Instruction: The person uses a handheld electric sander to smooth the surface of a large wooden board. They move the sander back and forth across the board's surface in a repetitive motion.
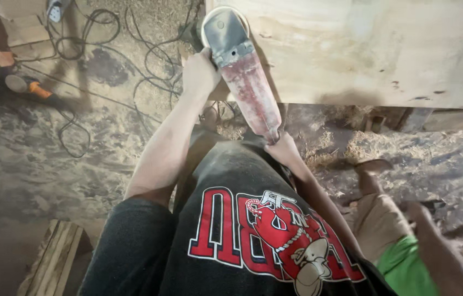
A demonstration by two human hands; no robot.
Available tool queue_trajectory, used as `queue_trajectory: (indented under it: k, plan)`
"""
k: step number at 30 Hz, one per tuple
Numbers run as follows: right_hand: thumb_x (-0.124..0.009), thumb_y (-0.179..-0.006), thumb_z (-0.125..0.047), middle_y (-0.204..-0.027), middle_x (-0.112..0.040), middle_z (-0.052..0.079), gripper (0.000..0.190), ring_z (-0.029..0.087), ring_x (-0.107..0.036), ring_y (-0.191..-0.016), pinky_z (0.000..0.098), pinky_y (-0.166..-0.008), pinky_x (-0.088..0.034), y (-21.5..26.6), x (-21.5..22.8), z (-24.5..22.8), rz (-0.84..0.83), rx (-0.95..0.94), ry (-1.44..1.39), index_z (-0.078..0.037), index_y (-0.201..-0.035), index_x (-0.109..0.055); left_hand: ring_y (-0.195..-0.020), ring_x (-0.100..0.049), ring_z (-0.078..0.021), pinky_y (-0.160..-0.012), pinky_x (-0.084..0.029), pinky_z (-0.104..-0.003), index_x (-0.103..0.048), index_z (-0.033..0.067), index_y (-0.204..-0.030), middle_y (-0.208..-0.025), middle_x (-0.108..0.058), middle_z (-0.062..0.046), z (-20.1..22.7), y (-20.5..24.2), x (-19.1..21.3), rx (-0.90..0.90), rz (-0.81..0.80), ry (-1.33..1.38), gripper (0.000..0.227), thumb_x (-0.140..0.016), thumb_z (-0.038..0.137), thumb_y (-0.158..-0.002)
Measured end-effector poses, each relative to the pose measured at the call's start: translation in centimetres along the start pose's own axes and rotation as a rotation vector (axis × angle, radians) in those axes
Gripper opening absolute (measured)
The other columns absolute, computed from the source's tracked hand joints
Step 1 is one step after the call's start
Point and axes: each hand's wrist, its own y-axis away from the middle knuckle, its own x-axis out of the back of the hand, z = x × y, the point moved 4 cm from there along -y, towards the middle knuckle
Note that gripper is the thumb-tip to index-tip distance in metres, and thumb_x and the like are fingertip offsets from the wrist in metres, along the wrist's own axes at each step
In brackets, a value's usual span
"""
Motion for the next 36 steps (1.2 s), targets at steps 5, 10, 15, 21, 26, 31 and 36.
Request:
queue_trajectory:
  k: [5, 10, 15, 21, 26, 31, 36]
  plan:
    - [-0.074, -0.074, -0.022, -0.091, -0.076, 0.021, 0.038, 0.033, -0.076, -0.088, 0.0408, -0.079, -0.058, 2.1, -0.5, 0.4, 0.07, -0.021, -0.102, 0.003, -0.103, -0.069, -0.081, -0.073, -0.0418, -0.074, -0.059, -0.051, -0.07, 0.003, -0.102, -0.086, -0.073, -0.025, -0.3, -1.0, -2.3, -0.014, -0.084, -0.022, 0.02, -0.067, 0.016, -0.088]
    - [-0.078, -0.078, -0.026, -0.092, -0.076, 0.021, 0.038, 0.029, -0.076, -0.087, 0.04, -0.08, -0.058, 1.8, -1.3, 0.6, 0.051, -0.125, -0.012, 0.001, -0.105, -0.07, -0.072, -0.076, -0.0316, -0.064, -0.065, -0.042, -0.067, 0.0018, -0.104, -0.085, -0.073, -0.019, -0.7, -0.7, -2.9, 0.086, -0.265, 0.043, 0.017, -0.061, 0.013, -0.093]
    - [-0.075, -0.074, -0.02, -0.09, -0.077, 0.02, 0.035, 0.028, -0.078, -0.084, 0.0377, -0.082, -0.06, 1.4, -2.7, 0.4, -0.05, -0.13, -0.007, 0.002, -0.1, -0.07, -0.08, -0.073, -0.0398, -0.073, -0.059, -0.05, -0.071, 0.0016, -0.101, -0.083, -0.074, -0.024, -2.0, 0.9, 1.3, -0.004, -0.063, -0.018, 0.025, -0.075, 0.017, -0.081]
    - [-0.072, -0.076, -0.02, -0.087, -0.079, 0.018, 0.03, 0.024, -0.077, -0.08, 0.036, -0.075, -0.06, 3.5, -1.5, 2.9, -0.056, -0.242, -0.089, 0.0, -0.097, -0.077, -0.08, -0.074, -0.0405, -0.073, -0.059, -0.05, -0.068, 0.0022, -0.11, -0.087, -0.073, -0.023, 2.0, 0.3, -2.0, 0.029, -0.243, 0.0, 0.028, -0.065, 0.017, -0.086]
    - [-0.073, -0.077, -0.02, -0.084, -0.076, 0.016, 0.03, 0.023, -0.073, -0.078, 0.0373, -0.073, -0.055, 4.3, 0.2, 2.5, 0.108, -0.013, -0.14, -0.003, -0.102, -0.074, -0.08, -0.072, -0.0432, -0.074, -0.058, -0.053, -0.068, 0.0034, -0.117, -0.085, -0.072, -0.027, 4.2, -0.1, -4.0, -0.092, -0.213, -0.062, 0.032, -0.062, 0.019, -0.089]
    - [-0.073, -0.076, -0.02, -0.087, -0.077, 0.018, 0.03, 0.026, -0.076, -0.08, 0.0382, -0.076, -0.058, 2.6, -1.4, 0.3, 0.01, -0.067, -0.047, -0.002, -0.099, -0.075, -0.08, -0.077, -0.0359, -0.073, -0.063, -0.046, -0.07, 0.0022, -0.108, -0.089, -0.074, -0.022, 0.0, 0.6, -0.9, 0.055, -0.19, 0.027, 0.027, -0.063, 0.013, -0.084]
    - [-0.074, -0.072, -0.019, -0.088, -0.075, 0.023, 0.038, 0.031, -0.074, -0.087, 0.0415, -0.079, -0.058, 2.3, -1.3, -1.3, 0.063, 0.04, -0.093, 0.001, -0.104, -0.071, -0.075, -0.073, -0.0421, -0.069, -0.059, -0.049, -0.073, -0.0015, -0.095, -0.077, -0.072, -0.026, -1.1, 1.0, 0.6, -0.086, 0.004, 0.026, 0.03, -0.077, 0.027, -0.086]
